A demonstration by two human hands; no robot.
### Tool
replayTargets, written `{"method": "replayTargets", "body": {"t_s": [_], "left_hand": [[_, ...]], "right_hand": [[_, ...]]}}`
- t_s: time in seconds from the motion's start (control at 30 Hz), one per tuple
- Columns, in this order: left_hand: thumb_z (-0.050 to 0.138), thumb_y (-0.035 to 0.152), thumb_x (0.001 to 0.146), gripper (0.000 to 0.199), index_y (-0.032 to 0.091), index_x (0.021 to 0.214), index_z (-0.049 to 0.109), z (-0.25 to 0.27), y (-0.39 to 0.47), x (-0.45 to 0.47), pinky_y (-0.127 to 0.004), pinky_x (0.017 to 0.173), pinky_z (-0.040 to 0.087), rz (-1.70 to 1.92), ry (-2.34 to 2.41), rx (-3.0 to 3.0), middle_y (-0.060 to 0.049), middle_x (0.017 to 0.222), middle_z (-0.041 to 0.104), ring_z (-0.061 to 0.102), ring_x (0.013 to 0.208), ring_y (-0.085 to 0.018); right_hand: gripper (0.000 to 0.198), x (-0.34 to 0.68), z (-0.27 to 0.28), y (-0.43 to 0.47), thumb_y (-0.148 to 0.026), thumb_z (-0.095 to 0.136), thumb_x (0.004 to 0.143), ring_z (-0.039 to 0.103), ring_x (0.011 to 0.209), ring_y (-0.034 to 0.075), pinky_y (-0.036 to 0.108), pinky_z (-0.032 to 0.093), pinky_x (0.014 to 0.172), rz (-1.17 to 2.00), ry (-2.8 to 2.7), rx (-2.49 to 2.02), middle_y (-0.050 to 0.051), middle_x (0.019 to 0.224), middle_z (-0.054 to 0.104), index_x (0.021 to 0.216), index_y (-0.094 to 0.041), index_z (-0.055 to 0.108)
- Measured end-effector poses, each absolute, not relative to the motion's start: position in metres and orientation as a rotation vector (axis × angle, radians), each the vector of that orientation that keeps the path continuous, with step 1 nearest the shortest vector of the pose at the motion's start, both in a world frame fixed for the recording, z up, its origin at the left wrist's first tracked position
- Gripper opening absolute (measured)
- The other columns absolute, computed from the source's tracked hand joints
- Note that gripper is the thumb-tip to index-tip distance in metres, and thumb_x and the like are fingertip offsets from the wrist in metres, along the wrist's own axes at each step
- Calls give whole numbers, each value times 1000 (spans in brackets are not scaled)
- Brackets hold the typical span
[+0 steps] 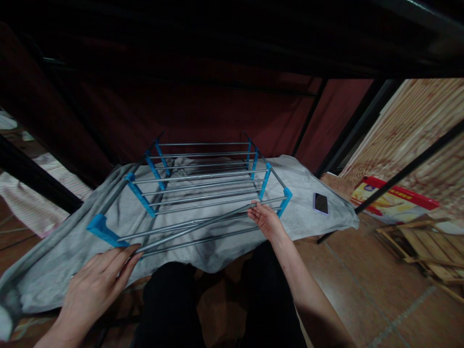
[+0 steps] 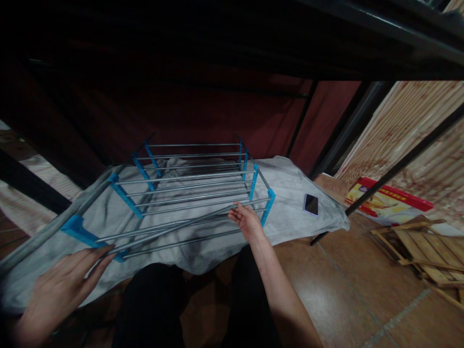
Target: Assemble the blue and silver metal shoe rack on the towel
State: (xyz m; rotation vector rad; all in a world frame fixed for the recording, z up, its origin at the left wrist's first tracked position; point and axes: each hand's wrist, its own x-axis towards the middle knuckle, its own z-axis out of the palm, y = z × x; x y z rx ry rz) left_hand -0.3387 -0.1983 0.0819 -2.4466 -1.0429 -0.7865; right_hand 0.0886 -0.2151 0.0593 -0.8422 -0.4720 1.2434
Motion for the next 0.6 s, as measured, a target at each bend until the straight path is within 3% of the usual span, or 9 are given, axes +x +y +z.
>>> {"method": "replayTargets", "body": {"t_s": [0.3, 0.4, 0.5, 0.6], "left_hand": [[41, 34, 96, 26, 21, 110, 58, 79, -187, -341, -37, 76, 45, -694, -996, -2418, -7, 90, 66, 60, 79, -25], [43, 31, 96, 28, 19, 115, 59, 79, -182, -340, -36, 76, 44, -681, -1015, -2428, -7, 89, 64, 59, 78, -23], [41, 27, 97, 30, 18, 119, 59, 78, -178, -337, -35, 78, 44, -666, -1061, -2446, -8, 93, 63, 59, 82, -21], [39, 26, 98, 31, 18, 118, 61, 81, -177, -330, -33, 76, 44, -647, -1123, -2454, -7, 91, 64, 60, 83, -20]], "right_hand": [[31, 100, 69, -242, -43, 72, 71, 66, 75, 20, 37, 55, 73, 1045, -654, -1198, 7, 90, 73, 90, -18, 67], [36, 127, 67, -256, -50, 69, 72, 61, 80, 20, 39, 51, 79, 693, -601, -1298, 6, 91, 69, 93, -20, 65], [40, 169, 69, -257, -51, 61, 75, 56, 104, 23, 41, 43, 97, 29, -606, -1445, 9, 112, 64, 101, -20, 64], [52, 204, 74, -241, -53, 52, 79, 53, 119, 26, 44, 37, 104, -70, -714, -1569, 12, 126, 60, 116, -18, 62]]}}
